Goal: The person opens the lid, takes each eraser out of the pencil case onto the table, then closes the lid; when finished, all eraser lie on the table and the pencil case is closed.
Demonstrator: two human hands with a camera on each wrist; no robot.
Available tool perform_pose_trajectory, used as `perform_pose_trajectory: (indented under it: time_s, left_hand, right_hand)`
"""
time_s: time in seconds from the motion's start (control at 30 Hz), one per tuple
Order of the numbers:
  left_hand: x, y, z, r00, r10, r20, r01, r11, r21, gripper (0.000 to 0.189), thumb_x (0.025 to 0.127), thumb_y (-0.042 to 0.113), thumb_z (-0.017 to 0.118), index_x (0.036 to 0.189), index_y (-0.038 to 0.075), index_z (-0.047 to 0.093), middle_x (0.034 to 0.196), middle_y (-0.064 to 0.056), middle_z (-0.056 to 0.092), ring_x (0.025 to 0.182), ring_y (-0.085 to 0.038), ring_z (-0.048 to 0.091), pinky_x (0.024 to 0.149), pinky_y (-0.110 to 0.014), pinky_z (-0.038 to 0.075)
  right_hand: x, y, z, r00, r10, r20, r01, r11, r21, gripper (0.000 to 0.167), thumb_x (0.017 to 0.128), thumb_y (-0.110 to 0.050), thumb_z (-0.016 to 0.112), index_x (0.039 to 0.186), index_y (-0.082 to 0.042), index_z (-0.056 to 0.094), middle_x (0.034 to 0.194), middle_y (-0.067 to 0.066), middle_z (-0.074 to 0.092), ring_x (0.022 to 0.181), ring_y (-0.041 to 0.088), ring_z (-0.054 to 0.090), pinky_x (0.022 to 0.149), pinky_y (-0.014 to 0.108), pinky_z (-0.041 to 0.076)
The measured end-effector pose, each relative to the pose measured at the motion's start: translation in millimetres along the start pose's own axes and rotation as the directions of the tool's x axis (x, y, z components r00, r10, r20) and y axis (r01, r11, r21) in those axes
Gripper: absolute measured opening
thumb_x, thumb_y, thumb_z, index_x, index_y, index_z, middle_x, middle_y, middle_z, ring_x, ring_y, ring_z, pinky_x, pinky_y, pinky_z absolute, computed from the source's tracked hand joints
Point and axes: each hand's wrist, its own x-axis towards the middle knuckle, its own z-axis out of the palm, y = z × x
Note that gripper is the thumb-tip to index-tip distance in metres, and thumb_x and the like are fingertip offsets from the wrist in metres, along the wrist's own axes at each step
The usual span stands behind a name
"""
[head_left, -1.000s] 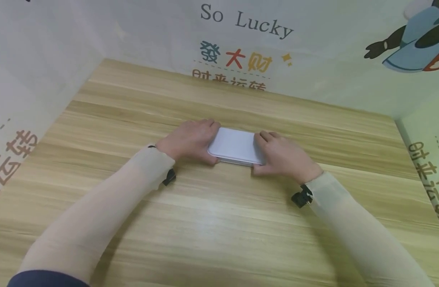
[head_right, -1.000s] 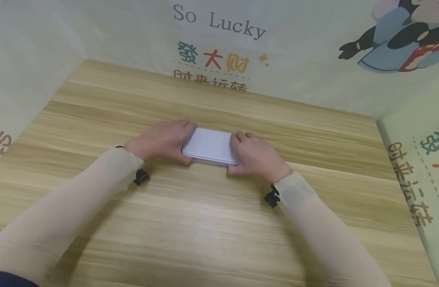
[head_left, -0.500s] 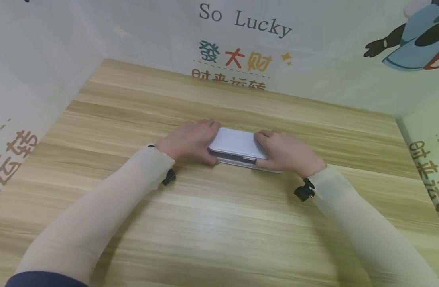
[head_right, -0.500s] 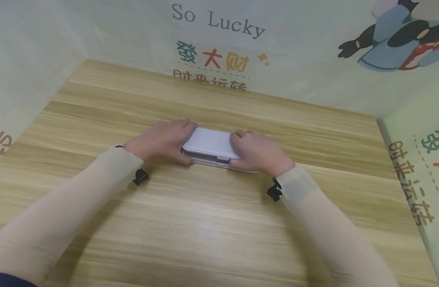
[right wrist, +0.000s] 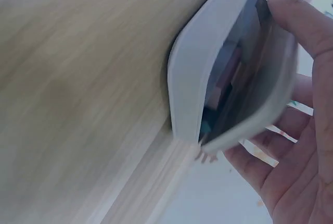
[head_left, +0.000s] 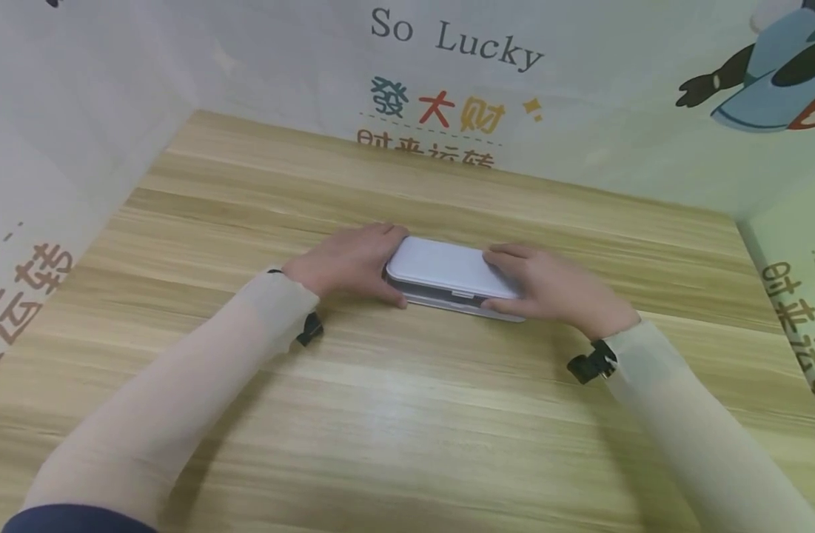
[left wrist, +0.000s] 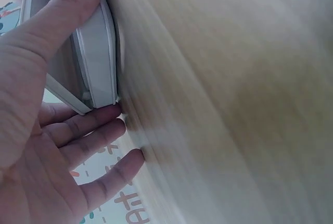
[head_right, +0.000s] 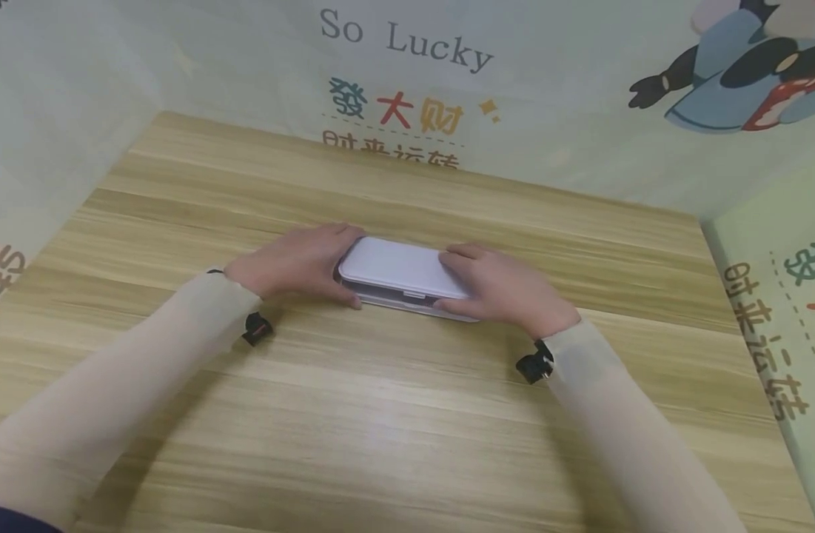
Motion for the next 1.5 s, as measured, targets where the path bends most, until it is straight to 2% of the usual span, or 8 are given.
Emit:
perform_pose_trajectory:
  time_s: [0.23, 0.47, 0.7, 0.93, 1.03, 1.2, 1.33, 1.5]
  left_hand:
    - [-3.1, -4.4, -0.1, 1.000, 0.002, 0.001, -0.002, 0.998, -0.056, 0.102, 0.076, 0.055, 0.090, 0.153, 0.008, 0.044, 0.146, -0.010, 0.059, 0.130, -0.026, 0.059, 0.114, -0.046, 0.049]
    - [-5.2, -9.3, 0.5, 0.998, 0.048, -0.026, -0.052, 0.982, -0.180, 0.084, 0.078, 0.049, 0.091, 0.144, 0.013, 0.053, 0.138, -0.003, 0.066, 0.125, -0.022, 0.062, 0.114, -0.043, 0.049]
    - [-9.4, -9.7, 0.2, 1.000, -0.020, -0.001, 0.020, 0.985, -0.171, 0.101, 0.078, 0.055, 0.089, 0.154, 0.008, 0.043, 0.146, -0.011, 0.062, 0.135, -0.028, 0.060, 0.119, -0.046, 0.046]
    - [-10.7, -10.3, 2.1, 0.999, -0.033, -0.009, 0.030, 0.978, -0.207, 0.104, 0.077, 0.054, 0.090, 0.159, 0.017, 0.038, 0.153, -0.007, 0.058, 0.137, -0.025, 0.059, 0.120, -0.045, 0.045]
    - [-11.0, -10.7, 2.0, 0.999, -0.034, -0.009, 0.032, 0.978, -0.207, 0.107, 0.077, 0.053, 0.090, 0.161, 0.016, 0.036, 0.155, -0.008, 0.057, 0.139, -0.026, 0.058, 0.121, -0.045, 0.045]
    - [-10.5, -11.4, 1.9, 0.999, -0.036, -0.010, 0.034, 0.981, -0.190, 0.110, 0.077, 0.054, 0.090, 0.163, 0.013, 0.034, 0.156, -0.010, 0.057, 0.139, -0.027, 0.058, 0.121, -0.045, 0.045]
    - [-10.6, -12.4, 2.3, 0.999, -0.028, -0.021, 0.024, 0.981, -0.193, 0.109, 0.077, 0.053, 0.090, 0.164, 0.017, 0.034, 0.154, -0.009, 0.058, 0.139, -0.027, 0.058, 0.121, -0.046, 0.045]
    - [-11.4, -10.9, 1.6, 1.000, -0.016, -0.027, 0.011, 0.982, -0.188, 0.109, 0.078, 0.052, 0.090, 0.164, 0.019, 0.033, 0.154, -0.009, 0.058, 0.138, -0.026, 0.059, 0.121, -0.046, 0.044]
  right_hand:
    - [-24.1, 4.6, -10.1, 0.999, 0.033, -0.042, -0.031, 0.998, 0.049, 0.058, 0.094, -0.035, 0.079, 0.136, 0.003, 0.065, 0.136, 0.024, 0.067, 0.126, 0.041, 0.066, 0.105, 0.054, 0.056]
    - [-37.6, 8.8, -18.5, 0.994, 0.060, -0.088, -0.049, 0.991, 0.125, 0.040, 0.098, -0.024, 0.075, 0.130, -0.001, 0.071, 0.129, 0.020, 0.073, 0.118, 0.039, 0.071, 0.098, 0.055, 0.059]
    - [-36.8, 18.2, -21.3, 0.972, 0.136, -0.194, -0.081, 0.960, 0.267, 0.027, 0.096, -0.013, 0.076, 0.120, -0.002, 0.076, 0.116, 0.017, 0.078, 0.106, 0.033, 0.075, 0.092, 0.053, 0.061]
    - [-33.4, 28.2, -16.4, 0.898, 0.220, -0.381, -0.067, 0.925, 0.375, 0.015, 0.094, -0.005, 0.077, 0.109, -0.002, 0.078, 0.104, 0.013, 0.079, 0.091, -0.016, 0.060, 0.085, 0.009, 0.054]
    - [-30.1, 32.9, -15.4, 0.865, 0.302, -0.401, -0.084, 0.875, 0.477, 0.016, 0.096, -0.006, 0.075, 0.110, 0.000, 0.078, 0.102, 0.005, 0.079, 0.090, -0.014, 0.063, 0.081, 0.004, 0.053]
    - [-21.2, 40.6, -13.2, 0.808, 0.461, -0.368, -0.159, 0.771, 0.616, 0.025, 0.099, -0.021, 0.074, 0.116, -0.002, 0.076, 0.095, -0.025, 0.073, 0.088, -0.007, 0.069, 0.078, 0.007, 0.055]
    - [-13.1, 44.9, -8.9, 0.764, 0.517, -0.386, -0.160, 0.731, 0.664, 0.028, 0.099, -0.024, 0.074, 0.115, 0.000, 0.074, 0.094, -0.023, 0.074, 0.084, -0.003, 0.071, 0.077, 0.011, 0.057]
    - [-4.9, 47.3, -4.2, 0.714, 0.566, -0.412, -0.163, 0.706, 0.689, 0.028, 0.099, -0.022, 0.074, 0.112, 0.003, 0.074, 0.090, -0.022, 0.073, 0.078, -0.004, 0.070, 0.074, 0.012, 0.058]
